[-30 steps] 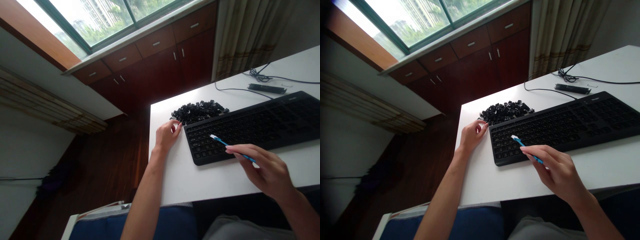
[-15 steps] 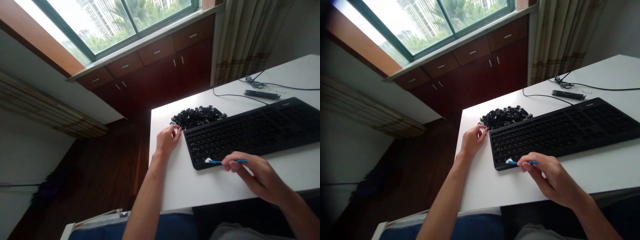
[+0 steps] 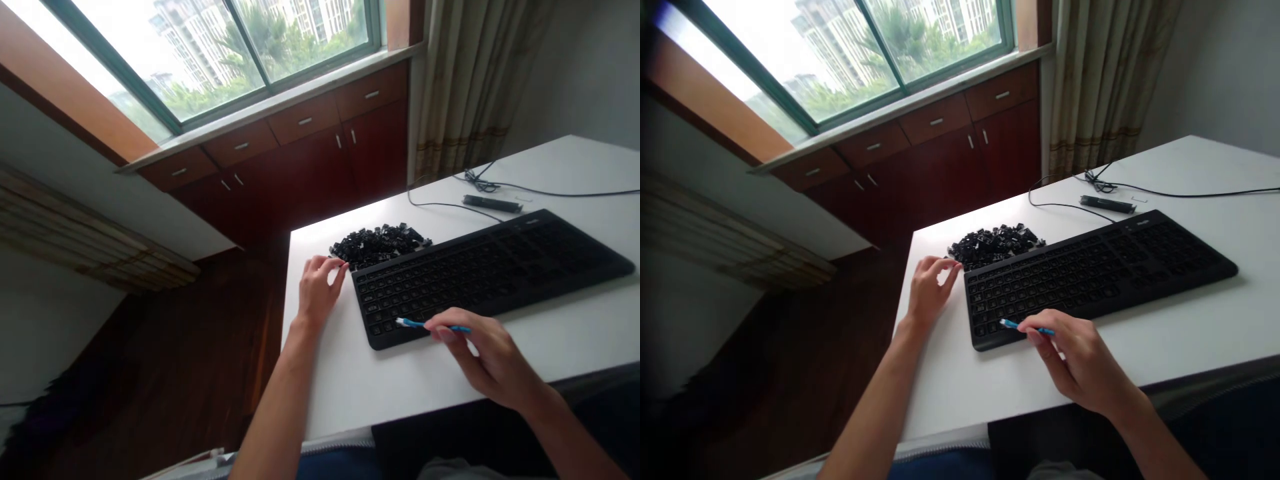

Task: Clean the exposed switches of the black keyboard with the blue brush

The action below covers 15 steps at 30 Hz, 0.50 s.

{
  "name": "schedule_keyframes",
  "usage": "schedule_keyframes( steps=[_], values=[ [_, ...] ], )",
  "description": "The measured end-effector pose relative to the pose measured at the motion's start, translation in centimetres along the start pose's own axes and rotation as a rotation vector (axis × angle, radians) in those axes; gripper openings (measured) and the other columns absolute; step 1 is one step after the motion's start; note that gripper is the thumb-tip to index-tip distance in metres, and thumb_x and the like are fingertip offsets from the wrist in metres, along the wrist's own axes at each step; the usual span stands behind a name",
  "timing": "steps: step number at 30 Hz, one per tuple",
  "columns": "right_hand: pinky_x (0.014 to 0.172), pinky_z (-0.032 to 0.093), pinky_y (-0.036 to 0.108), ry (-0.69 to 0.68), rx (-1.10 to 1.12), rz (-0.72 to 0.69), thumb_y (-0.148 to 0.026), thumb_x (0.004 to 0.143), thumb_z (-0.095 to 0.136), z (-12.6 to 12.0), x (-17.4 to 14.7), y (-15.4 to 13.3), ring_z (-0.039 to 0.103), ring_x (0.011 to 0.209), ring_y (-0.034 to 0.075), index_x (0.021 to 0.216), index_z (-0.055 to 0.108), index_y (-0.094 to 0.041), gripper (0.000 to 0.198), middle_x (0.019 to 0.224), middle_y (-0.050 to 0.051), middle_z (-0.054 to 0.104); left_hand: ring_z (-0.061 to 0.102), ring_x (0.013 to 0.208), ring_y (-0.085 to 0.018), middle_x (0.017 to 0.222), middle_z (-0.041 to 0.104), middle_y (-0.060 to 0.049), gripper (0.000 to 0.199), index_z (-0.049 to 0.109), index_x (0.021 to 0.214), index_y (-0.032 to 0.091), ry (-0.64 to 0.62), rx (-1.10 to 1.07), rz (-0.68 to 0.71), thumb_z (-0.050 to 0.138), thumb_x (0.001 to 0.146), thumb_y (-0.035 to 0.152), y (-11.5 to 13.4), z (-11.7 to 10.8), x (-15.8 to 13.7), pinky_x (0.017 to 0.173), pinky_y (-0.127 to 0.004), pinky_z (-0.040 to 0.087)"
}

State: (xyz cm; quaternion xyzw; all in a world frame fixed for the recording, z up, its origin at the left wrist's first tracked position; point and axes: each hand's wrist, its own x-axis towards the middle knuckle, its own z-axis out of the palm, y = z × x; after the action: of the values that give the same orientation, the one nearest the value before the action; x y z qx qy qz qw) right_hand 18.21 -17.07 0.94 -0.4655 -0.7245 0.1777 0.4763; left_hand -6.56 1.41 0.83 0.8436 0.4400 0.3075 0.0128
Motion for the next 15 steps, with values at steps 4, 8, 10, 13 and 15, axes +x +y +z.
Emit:
schedule_keyframes(
  steps=[4, 8, 10, 13, 15],
  values=[
    [0.081, 0.050, 0.028, -0.016, 0.008, -0.039, -0.004, 0.086, 0.053, -0.2, 0.5, 0.1, 0.064, 0.093, 0.013, 0.120, 0.055, -0.022, 0.038, 0.103, 0.005, 0.069, 0.060, 0.091, -0.018, 0.103, 0.068, -0.005, 0.019, 0.068, 0.102, 0.021, 0.074, -0.042, 0.001, 0.058, 0.093, 0.034, 0.4, 0.6, 0.7, 0.065, -0.026, 0.050],
    [0.081, 0.050, 0.029, -0.019, -0.068, -0.025, -0.010, 0.088, 0.053, -0.3, 0.4, 0.5, 0.065, 0.091, 0.015, 0.115, 0.057, -0.019, 0.029, 0.100, 0.006, 0.071, 0.058, 0.066, -0.012, 0.090, 0.068, -0.001, 0.022, 0.067, 0.100, 0.020, 0.105, -0.020, -0.019, 0.062, 0.090, 0.039, 0.5, 2.1, 1.2, 0.065, -0.028, 0.051],
    [0.072, 0.049, 0.027, 0.018, -0.071, 0.004, -0.013, 0.088, 0.054, -0.4, 0.1, 0.7, 0.063, 0.076, 0.012, 0.104, 0.058, -0.018, 0.018, 0.090, 0.004, 0.071, 0.061, 0.070, -0.011, 0.098, 0.067, -0.001, 0.024, 0.066, 0.100, 0.020, 0.133, -0.048, -0.029, 0.064, 0.088, 0.041, 0.6, 2.7, 1.2, 0.065, -0.027, 0.053],
    [0.067, 0.048, 0.023, 0.070, -0.018, 0.053, -0.015, 0.090, 0.051, -0.6, -0.1, 1.1, 0.061, 0.070, 0.009, 0.103, 0.058, -0.017, 0.015, 0.092, 0.003, 0.071, 0.064, 0.081, -0.011, 0.108, 0.064, 0.000, 0.029, 0.065, 0.108, 0.022, 0.168, -0.102, -0.047, 0.066, 0.086, 0.041, 1.0, 3.2, 1.1, 0.081, -0.033, 0.056],
    [0.072, 0.049, 0.022, 0.060, -0.015, -0.004, -0.017, 0.093, 0.049, -0.6, 0.0, 1.4, 0.064, 0.078, 0.009, 0.112, 0.057, -0.016, 0.020, 0.095, 0.003, 0.072, 0.063, 0.090, -0.013, 0.109, 0.063, 0.003, 0.032, 0.064, 0.113, 0.026, 0.164, -0.178, -0.130, 0.066, 0.084, 0.042, 1.2, 3.4, 0.9, 0.091, -0.038, 0.056]
  ],
)
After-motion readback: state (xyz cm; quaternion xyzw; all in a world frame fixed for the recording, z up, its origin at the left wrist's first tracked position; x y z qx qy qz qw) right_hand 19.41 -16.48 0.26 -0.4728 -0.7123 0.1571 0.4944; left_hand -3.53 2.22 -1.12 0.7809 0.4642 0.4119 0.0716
